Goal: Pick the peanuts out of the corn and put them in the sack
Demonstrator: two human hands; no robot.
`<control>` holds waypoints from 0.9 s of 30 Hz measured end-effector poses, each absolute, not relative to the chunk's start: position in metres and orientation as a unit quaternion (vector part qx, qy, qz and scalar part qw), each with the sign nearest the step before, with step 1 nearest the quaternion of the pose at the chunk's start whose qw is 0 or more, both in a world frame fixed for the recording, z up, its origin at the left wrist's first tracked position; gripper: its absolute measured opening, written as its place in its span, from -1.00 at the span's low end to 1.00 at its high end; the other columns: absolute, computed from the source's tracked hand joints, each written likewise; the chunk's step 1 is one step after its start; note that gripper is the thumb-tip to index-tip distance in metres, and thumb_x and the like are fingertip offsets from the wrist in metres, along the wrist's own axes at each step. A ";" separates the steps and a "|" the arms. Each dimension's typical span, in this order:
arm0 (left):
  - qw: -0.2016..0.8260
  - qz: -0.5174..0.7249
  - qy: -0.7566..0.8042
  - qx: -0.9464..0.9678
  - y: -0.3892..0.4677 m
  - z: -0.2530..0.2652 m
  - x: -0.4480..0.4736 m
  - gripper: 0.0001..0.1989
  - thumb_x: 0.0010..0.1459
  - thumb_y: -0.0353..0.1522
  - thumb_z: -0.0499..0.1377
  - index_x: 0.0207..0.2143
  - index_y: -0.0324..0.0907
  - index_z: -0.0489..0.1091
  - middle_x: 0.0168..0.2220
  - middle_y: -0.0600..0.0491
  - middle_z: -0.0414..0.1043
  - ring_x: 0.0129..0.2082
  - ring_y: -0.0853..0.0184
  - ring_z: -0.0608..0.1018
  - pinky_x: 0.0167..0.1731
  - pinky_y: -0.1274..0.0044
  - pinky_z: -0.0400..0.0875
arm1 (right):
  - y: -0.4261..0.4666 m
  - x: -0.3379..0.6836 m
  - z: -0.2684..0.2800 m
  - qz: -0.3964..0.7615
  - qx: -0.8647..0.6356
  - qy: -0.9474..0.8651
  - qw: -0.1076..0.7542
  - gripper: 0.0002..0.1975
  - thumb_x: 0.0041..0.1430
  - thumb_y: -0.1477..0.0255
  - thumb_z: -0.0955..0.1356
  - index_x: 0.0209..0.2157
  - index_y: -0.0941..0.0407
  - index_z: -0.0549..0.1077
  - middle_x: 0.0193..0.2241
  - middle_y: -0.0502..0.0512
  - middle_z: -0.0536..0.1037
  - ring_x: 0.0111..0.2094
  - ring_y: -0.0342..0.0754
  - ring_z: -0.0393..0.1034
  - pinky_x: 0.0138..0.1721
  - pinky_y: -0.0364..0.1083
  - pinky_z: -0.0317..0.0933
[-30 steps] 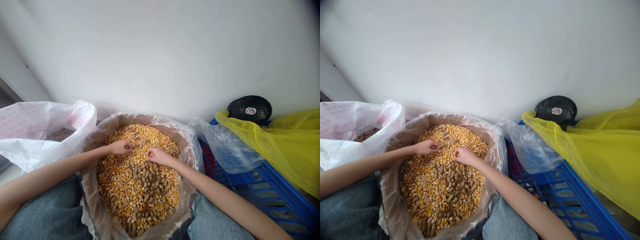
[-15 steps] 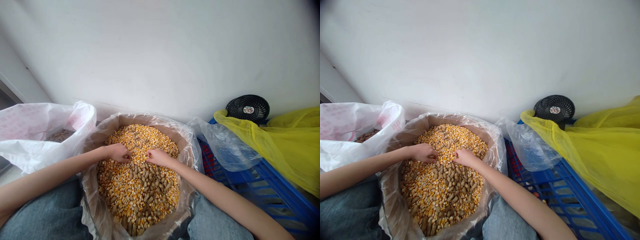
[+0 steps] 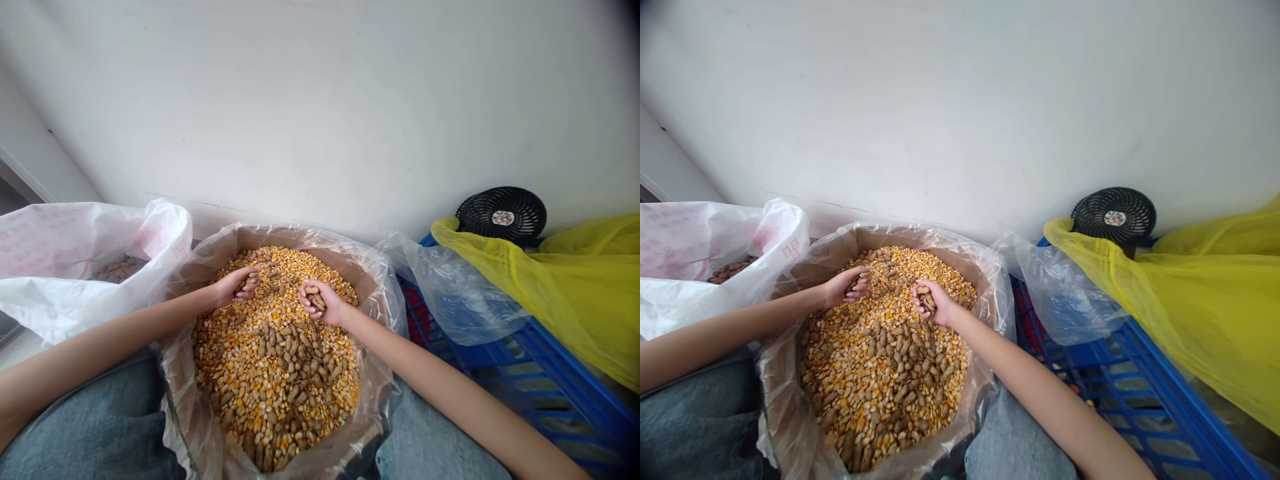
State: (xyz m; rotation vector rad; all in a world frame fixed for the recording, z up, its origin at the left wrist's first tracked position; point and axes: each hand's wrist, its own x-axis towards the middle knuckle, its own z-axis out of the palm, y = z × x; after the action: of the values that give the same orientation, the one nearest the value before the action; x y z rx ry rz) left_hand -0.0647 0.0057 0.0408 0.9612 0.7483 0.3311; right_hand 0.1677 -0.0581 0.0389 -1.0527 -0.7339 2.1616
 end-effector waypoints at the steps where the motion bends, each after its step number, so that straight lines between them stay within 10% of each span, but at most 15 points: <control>1: 0.809 0.168 0.355 0.438 0.006 0.042 -0.065 -0.70 0.01 -0.19 -0.09 -0.63 -0.19 -0.03 -0.71 0.22 -0.14 -0.79 0.58 -0.05 -0.84 0.69 -0.18 | -0.059 0.167 0.038 0.814 -0.408 -0.277 0.307 -0.79 -0.05 0.28 0.20 -0.55 0.14 0.19 -0.71 -0.11 0.20 -0.74 -0.29 0.06 -0.80 -0.31 -0.26; 13: 0.773 0.194 0.354 0.489 -0.002 0.047 -0.062 -0.73 0.01 -0.16 -0.04 -0.48 -0.21 0.14 -0.56 0.16 0.14 -0.76 0.60 0.10 -0.84 0.70 -0.15 | -0.070 0.152 0.038 0.636 -0.515 -0.552 0.159 -0.68 -0.14 0.16 0.31 -0.58 0.15 0.23 -0.72 -0.14 0.17 -0.76 -0.31 -0.02 -0.78 -0.28 -0.18; 21: 0.285 0.017 0.212 0.935 -0.023 0.045 -0.055 -0.70 0.04 -0.16 -0.04 -0.27 -0.11 0.32 -0.49 0.10 0.37 -0.56 0.46 0.34 -0.54 0.62 0.13 | -0.074 0.147 0.042 0.300 -0.432 -0.851 0.011 -0.68 -0.16 0.21 0.33 -0.34 0.07 0.38 -0.54 -0.03 0.39 -0.53 -0.16 0.22 -0.54 -0.21 -0.01; 27: 0.134 -0.018 0.081 0.988 -0.024 0.041 -0.058 -0.73 0.07 -0.22 -0.08 -0.24 -0.06 0.31 -0.42 0.01 0.39 -0.52 0.40 0.38 -0.55 0.59 0.11 | -0.077 0.143 0.036 0.185 -0.421 -0.887 -0.037 -0.76 -0.10 0.27 0.30 -0.33 0.03 0.39 -0.50 0.02 0.44 -0.49 -0.10 0.28 -0.50 -0.18 0.01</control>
State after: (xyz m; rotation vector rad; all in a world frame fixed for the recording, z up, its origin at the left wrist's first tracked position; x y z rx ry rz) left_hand -0.0577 -0.0241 0.0410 2.8637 0.2334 -0.0510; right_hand 0.1426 -0.0775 0.0356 -1.3544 -2.8557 0.5958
